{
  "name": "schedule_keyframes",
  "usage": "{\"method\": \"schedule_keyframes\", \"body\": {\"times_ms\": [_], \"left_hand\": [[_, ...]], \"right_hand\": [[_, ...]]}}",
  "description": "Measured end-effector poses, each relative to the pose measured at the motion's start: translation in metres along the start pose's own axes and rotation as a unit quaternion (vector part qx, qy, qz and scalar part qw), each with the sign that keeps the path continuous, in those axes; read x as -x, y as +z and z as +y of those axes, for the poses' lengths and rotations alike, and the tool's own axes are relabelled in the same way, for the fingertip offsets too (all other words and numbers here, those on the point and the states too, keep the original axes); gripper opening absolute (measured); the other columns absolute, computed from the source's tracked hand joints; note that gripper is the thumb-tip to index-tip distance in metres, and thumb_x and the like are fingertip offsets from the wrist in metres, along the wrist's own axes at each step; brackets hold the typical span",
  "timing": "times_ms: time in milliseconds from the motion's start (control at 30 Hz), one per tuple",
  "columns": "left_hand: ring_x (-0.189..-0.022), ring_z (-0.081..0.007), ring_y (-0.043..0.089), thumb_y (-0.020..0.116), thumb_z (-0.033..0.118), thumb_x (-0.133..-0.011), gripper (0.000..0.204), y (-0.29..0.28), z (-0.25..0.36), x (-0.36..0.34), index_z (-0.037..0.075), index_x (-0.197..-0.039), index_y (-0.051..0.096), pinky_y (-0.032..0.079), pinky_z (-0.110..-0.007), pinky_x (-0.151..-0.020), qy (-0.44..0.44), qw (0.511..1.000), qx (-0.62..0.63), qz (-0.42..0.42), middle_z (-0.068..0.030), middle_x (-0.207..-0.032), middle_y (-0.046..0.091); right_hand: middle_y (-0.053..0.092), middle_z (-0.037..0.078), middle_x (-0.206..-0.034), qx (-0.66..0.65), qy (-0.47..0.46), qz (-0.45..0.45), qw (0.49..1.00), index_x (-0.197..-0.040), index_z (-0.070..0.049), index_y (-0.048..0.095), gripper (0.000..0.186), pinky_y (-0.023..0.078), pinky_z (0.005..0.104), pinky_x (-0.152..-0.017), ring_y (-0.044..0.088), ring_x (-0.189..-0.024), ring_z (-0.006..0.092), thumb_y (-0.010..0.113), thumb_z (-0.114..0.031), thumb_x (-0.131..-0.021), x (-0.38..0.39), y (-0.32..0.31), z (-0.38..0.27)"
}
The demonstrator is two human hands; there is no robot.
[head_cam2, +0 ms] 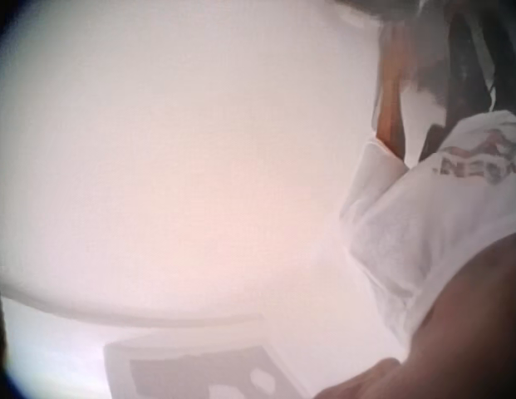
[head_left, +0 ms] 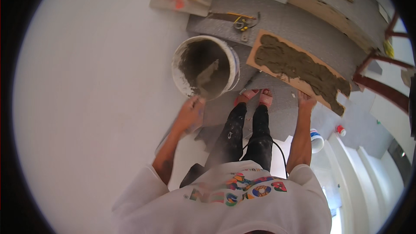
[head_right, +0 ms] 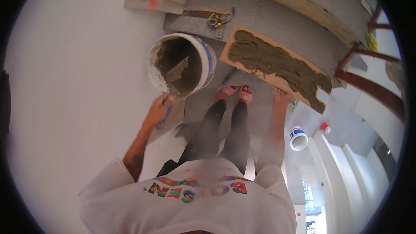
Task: Applying mortar to a board using a trowel for stair tile installation.
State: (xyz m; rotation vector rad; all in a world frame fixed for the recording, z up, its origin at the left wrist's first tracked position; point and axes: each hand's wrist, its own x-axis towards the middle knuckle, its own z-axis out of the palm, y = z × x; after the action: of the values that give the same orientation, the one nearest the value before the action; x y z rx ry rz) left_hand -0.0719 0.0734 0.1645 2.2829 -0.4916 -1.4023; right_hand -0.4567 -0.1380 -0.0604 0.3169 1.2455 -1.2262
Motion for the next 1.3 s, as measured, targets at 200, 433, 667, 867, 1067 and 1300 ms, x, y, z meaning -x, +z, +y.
{"method": "schedule_keyframes", "body": {"times_ms": [200,433,667,867,1067,1300], "left_hand": [[-0.083,-0.0376,0.063,0.049,0.017,-0.085,0.024,-0.047,-0.059,-0.139,-0.001,-0.087,0.064,0.050,-0.046,-0.074,0.177,0.818,-0.529,-0.142,-0.0248,-0.087,0.063],[-0.086,-0.0389,0.064,0.056,0.019,-0.078,0.026,-0.001,-0.111,-0.232,-0.005,-0.084,0.064,0.052,-0.043,-0.076,0.143,0.872,-0.464,-0.068,-0.0243,-0.086,0.064],[-0.048,-0.0237,0.058,0.060,0.025,-0.080,0.033,0.024,-0.047,-0.200,-0.006,-0.069,0.057,0.047,-0.036,-0.045,-0.032,0.966,-0.168,-0.193,-0.0149,-0.057,0.056],[-0.040,-0.0133,0.049,0.057,0.032,-0.086,0.038,-0.036,-0.060,-0.166,0.003,-0.062,0.056,0.037,-0.028,-0.037,-0.069,0.959,0.013,-0.275,-0.0064,-0.052,0.052],[-0.043,-0.0093,0.041,0.047,0.025,-0.091,0.028,-0.067,0.019,-0.039,0.006,-0.070,0.052,0.035,-0.025,-0.041,-0.063,0.993,0.048,-0.085,-0.0011,-0.055,0.047],[-0.054,-0.0205,0.051,0.056,0.023,-0.089,0.024,0.018,0.076,-0.030,0.001,-0.081,0.053,0.040,-0.030,-0.051,0.168,0.969,-0.150,-0.099,-0.0128,-0.064,0.054]], "right_hand": [[0.049,0.023,-0.122,0.040,0.048,0.017,0.998,-0.122,0.012,0.039,0.038,0.042,0.0503,-0.097,0.049,-0.114,0.0353,0.045,-0.006,-0.089,-0.038,-0.016,0.003],[0.059,0.018,-0.113,0.353,-0.037,-0.166,0.920,-0.113,0.012,0.051,0.036,0.049,0.0326,-0.089,0.060,-0.101,0.0228,0.063,0.001,-0.080,-0.062,-0.041,-0.014],[0.058,0.018,-0.115,0.522,-0.142,-0.157,0.826,-0.116,0.012,0.050,0.044,0.049,0.0299,-0.087,0.059,-0.103,0.0214,0.066,0.002,-0.077,-0.056,-0.045,-0.036],[0.043,0.023,-0.131,-0.004,0.062,0.006,0.998,-0.128,0.005,0.037,0.060,0.027,0.0569,-0.105,0.040,-0.123,0.0383,0.039,-0.042,-0.091,-0.021,-0.008,-0.001],[0.020,0.018,-0.147,-0.123,0.007,0.087,0.989,-0.140,-0.006,0.026,0.075,0.022,0.0610,-0.105,0.025,-0.133,0.0380,0.038,-0.059,-0.088,0.010,0.015,0.015],[0.018,0.017,-0.148,-0.216,0.037,0.059,0.974,-0.144,-0.008,0.019,0.085,0.019,0.0583,-0.107,0.021,-0.136,0.0365,0.030,-0.069,-0.086,0.008,-0.008,0.006]]}}
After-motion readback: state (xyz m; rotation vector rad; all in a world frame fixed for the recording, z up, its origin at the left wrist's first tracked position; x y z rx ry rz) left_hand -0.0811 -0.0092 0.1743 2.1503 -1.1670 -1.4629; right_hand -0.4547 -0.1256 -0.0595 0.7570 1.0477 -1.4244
